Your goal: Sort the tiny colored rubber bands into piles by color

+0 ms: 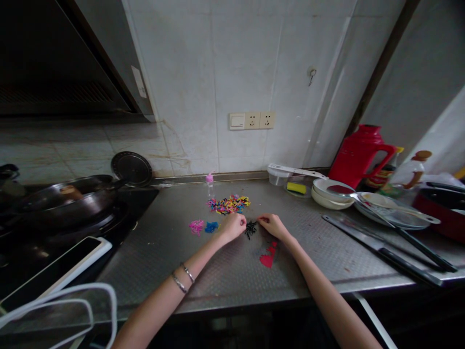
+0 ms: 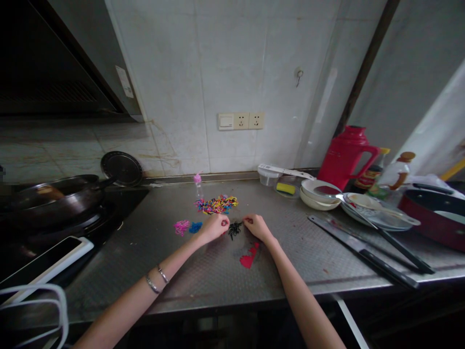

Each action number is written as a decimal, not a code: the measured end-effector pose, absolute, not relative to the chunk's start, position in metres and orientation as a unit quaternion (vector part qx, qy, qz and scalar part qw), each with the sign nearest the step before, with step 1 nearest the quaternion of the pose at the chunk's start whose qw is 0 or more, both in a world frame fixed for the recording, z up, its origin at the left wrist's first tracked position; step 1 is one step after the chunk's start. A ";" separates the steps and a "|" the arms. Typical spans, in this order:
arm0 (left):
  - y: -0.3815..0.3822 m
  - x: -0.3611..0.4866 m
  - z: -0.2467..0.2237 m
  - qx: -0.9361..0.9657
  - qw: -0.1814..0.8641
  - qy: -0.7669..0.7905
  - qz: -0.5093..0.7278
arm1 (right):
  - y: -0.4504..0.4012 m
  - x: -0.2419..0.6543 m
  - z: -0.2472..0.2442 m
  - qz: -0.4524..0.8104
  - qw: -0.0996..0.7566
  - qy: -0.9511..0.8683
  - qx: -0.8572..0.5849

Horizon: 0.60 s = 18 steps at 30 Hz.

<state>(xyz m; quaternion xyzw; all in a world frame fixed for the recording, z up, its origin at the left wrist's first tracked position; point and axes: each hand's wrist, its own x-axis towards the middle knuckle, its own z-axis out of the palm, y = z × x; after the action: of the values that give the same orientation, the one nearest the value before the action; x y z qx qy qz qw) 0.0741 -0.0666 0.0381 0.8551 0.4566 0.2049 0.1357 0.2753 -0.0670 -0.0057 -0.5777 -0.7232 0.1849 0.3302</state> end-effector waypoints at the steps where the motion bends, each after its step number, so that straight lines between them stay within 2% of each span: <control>1: -0.069 0.080 0.036 0.858 0.135 0.454 0.200 | -0.067 0.275 -0.006 0.184 0.331 -0.723 -0.578; 10: -0.071 0.084 0.027 0.857 0.152 0.446 0.208 | -0.067 0.276 -0.005 0.186 0.325 -0.727 -0.575; 14: -0.054 0.044 0.035 0.840 0.161 0.463 0.231 | -0.068 0.276 -0.004 0.188 0.322 -0.728 -0.576; 18: -0.026 -0.023 0.038 0.806 0.222 0.478 0.269 | -0.068 0.276 -0.004 0.189 0.317 -0.729 -0.577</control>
<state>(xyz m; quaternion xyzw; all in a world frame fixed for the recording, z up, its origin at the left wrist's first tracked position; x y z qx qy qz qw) -0.0227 -0.0263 0.0384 0.8063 0.4776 0.2691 0.2222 0.2756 -0.0677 -0.0040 -0.5768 -0.7288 0.1893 0.3169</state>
